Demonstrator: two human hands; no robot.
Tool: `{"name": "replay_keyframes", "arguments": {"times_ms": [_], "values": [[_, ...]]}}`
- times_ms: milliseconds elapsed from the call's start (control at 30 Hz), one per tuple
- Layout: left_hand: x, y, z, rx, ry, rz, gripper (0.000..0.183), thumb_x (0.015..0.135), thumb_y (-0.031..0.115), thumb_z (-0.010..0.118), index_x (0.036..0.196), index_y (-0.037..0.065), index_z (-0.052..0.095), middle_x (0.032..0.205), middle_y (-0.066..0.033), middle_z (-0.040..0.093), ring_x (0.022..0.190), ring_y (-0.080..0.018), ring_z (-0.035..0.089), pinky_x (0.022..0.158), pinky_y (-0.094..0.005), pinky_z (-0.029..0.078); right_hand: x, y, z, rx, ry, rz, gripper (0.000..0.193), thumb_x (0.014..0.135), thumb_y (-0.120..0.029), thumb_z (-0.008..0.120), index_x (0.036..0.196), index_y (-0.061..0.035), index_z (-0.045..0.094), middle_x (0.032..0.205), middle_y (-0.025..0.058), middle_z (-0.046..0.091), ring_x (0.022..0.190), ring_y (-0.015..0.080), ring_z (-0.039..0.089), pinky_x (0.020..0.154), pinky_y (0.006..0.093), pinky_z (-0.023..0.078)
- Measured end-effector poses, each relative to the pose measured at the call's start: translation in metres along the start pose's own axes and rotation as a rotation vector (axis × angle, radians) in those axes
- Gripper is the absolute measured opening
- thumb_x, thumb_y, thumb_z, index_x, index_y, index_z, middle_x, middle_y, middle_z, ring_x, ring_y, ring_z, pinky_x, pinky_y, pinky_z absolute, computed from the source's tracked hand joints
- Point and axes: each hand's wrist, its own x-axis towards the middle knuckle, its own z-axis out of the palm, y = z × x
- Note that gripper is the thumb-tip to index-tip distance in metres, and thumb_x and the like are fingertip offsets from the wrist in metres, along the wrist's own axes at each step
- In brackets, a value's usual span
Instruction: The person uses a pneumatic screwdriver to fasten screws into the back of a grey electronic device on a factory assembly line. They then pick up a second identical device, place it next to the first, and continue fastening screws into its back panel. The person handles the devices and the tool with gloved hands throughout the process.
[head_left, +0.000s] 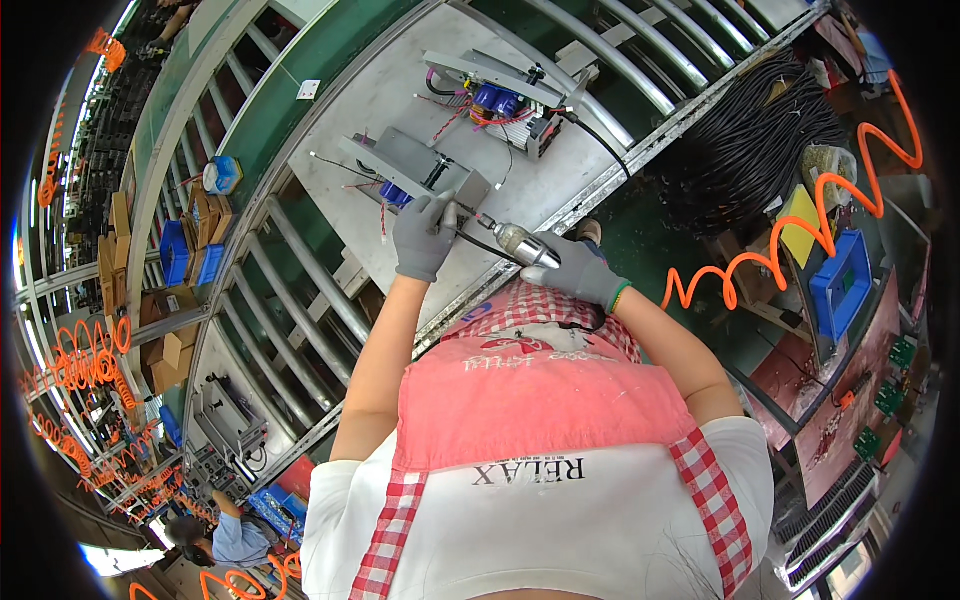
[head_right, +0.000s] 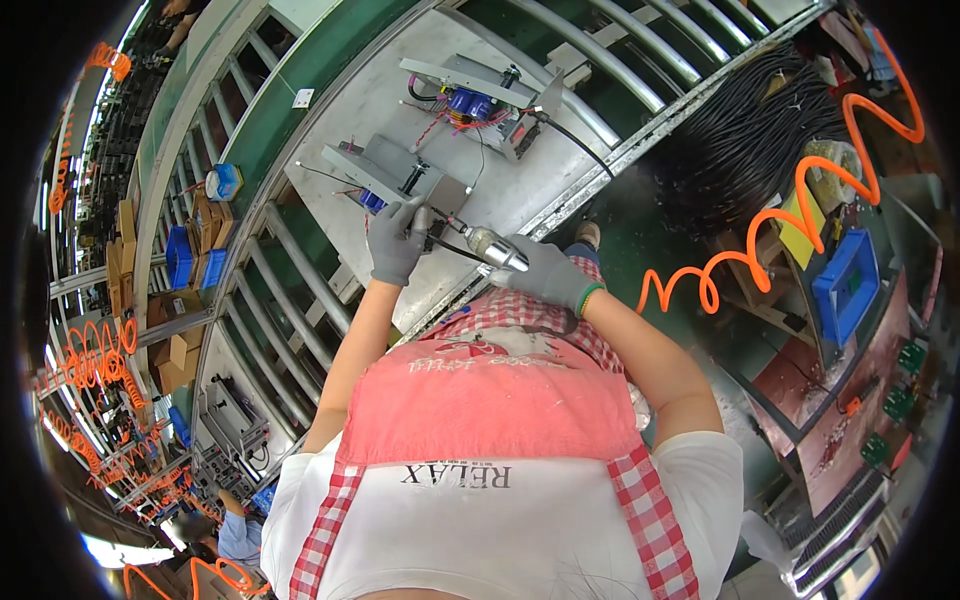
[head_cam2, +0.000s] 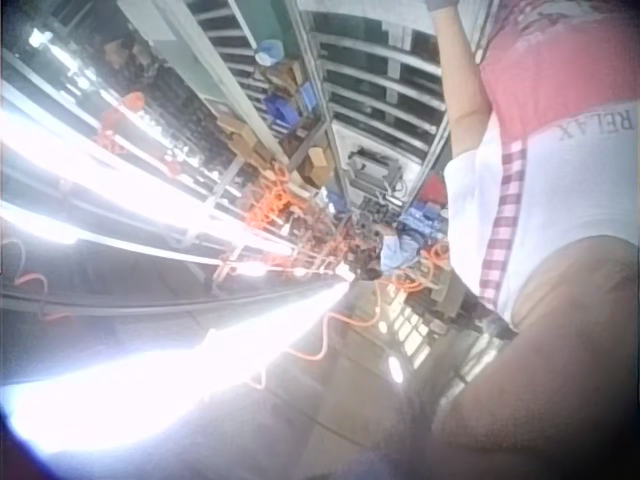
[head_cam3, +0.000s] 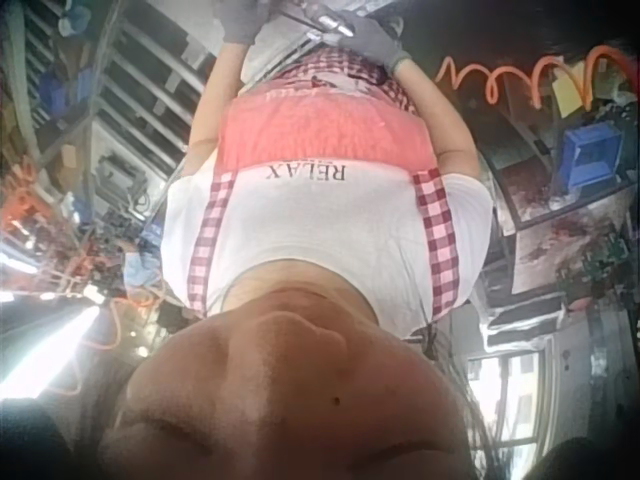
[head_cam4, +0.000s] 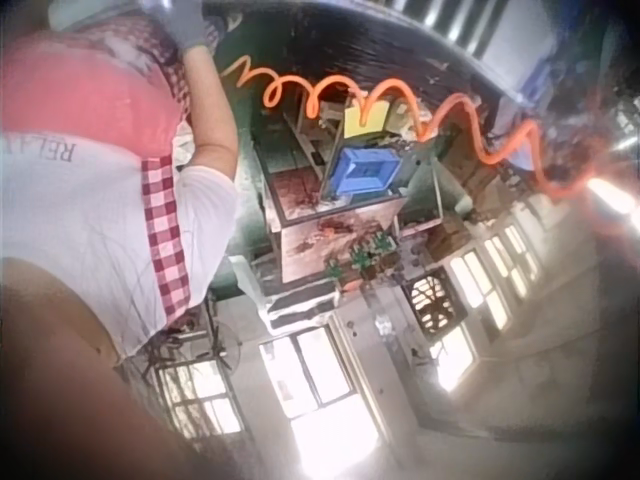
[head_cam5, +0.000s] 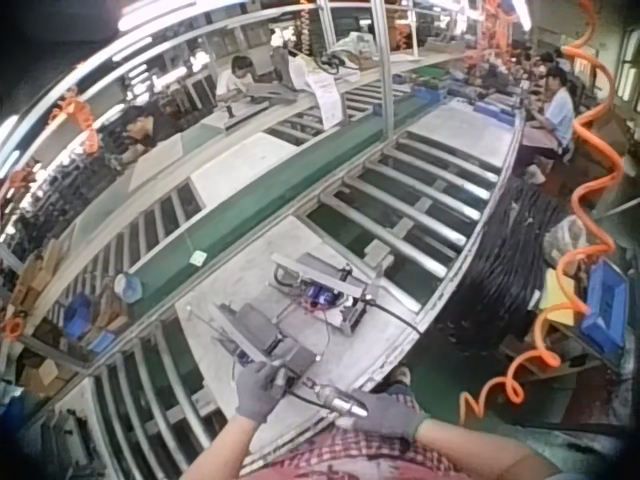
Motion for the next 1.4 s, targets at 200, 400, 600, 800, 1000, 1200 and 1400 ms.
{"name": "replay_keyframes", "arguments": {"times_ms": [200, 400, 600, 800, 1000, 1200, 1400], "values": [[0.0, -0.002, 0.001, -0.028, 0.033, 0.008, 0.016, 0.082, 0.014, 0.065, 0.097, 0.012, 0.07, 0.07, -0.0075, 0.057, 0.067, -0.0258, 0.058, 0.06, -0.0367, 0.046, 0.002, -0.012, 0.001, 0.147, -0.056, 0.09, 0.065, 0.079, -0.045, 0.069, 0.127, -0.0051, 0.051, 0.094, 0.0103, 0.062, 0.085, 0.0186, 0.059, 0.079, 0.0325, 0.047], [-0.001, -0.002, -0.001, -0.111, -0.022, -0.06, 0.017, 0.085, 0.017, 0.063, 0.099, 0.01, 0.07, 0.071, -0.0064, 0.058, 0.068, -0.023, 0.058, 0.061, -0.0356, 0.046, 0.013, 0.012, 0.009, 0.286, -0.11, 0.097, 0.058, 0.08, -0.043, 0.068, 0.121, -0.0041, 0.056, 0.097, 0.0106, 0.065, 0.086, 0.0185, 0.062, 0.078, 0.0313, 0.049], [-0.001, -0.055, -0.022, -1.225, 0.099, -0.9, 0.023, 0.095, 0.018, 0.051, 0.108, 0.003, 0.062, 0.078, -0.0031, 0.057, 0.066, -0.0128, 0.05, 0.06, -0.0275, 0.045, 0.017, 0.009, 0.0, 0.495, -0.26, 0.17, 0.05, 0.082, -0.038, 0.069, 0.112, -0.0006, 0.055, 0.082, 0.0044, 0.058, 0.07, 0.0098, 0.055, 0.061, 0.0244, 0.044], [0.013, -0.006, -0.053, -1.409, 0.257, -0.897, 0.03, 0.098, 0.01, 0.045, 0.123, -0.006, 0.048, 0.099, -0.0133, 0.06, 0.08, -0.0176, 0.056, 0.071, -0.0279, 0.05, -0.01, -0.005, -0.017, 0.307, -0.103, 0.12, 0.059, 0.08, -0.041, 0.071, 0.121, -0.0023, 0.054, 0.085, 0.0056, 0.06, 0.074, 0.013, 0.058, 0.067, 0.0283, 0.048], [0.019, 0.032, -0.019, -1.761, -0.106, -0.97, 0.026, 0.097, 0.023, 0.054, 0.111, 0.001, 0.054, 0.092, -0.0068, 0.061, 0.07, -0.0103, 0.053, 0.059, -0.0221, 0.046, -0.054, -0.045, -0.083, 0.252, -0.099, 0.071, 0.067, 0.077, -0.038, 0.073, 0.129, -0.0029, 0.05, 0.109, 0.0113, 0.058, 0.1, 0.0189, 0.055, 0.088, 0.0336, 0.044], [0.052, 0.078, 0.016, -2.024, -0.154, -1.002, 0.032, 0.096, 0.008, 0.051, 0.126, -0.004, 0.047, 0.102, -0.0109, 0.06, 0.075, -0.0118, 0.055, 0.063, -0.0235, 0.048, -0.054, -0.05, -0.124, 0.239, -0.117, 0.076, 0.069, 0.075, -0.036, 0.073, 0.13, -0.0016, 0.048, 0.108, 0.0085, 0.056, 0.092, 0.015, 0.053, 0.083, 0.0307, 0.043], [0.078, 0.084, 0.044, -1.952, -0.184, -0.95, 0.031, 0.095, 0.01, 0.053, 0.122, -0.006, 0.051, 0.095, -0.0094, 0.06, 0.071, -0.0097, 0.052, 0.06, -0.0227, 0.045, -0.04, -0.035, -0.155, 0.277, -0.078, 0.046, 0.068, 0.075, -0.038, 0.073, 0.129, -0.0043, 0.049, 0.092, 0.0093, 0.059, 0.061, 0.0097, 0.055, 0.055, 0.0255, 0.046]]}}
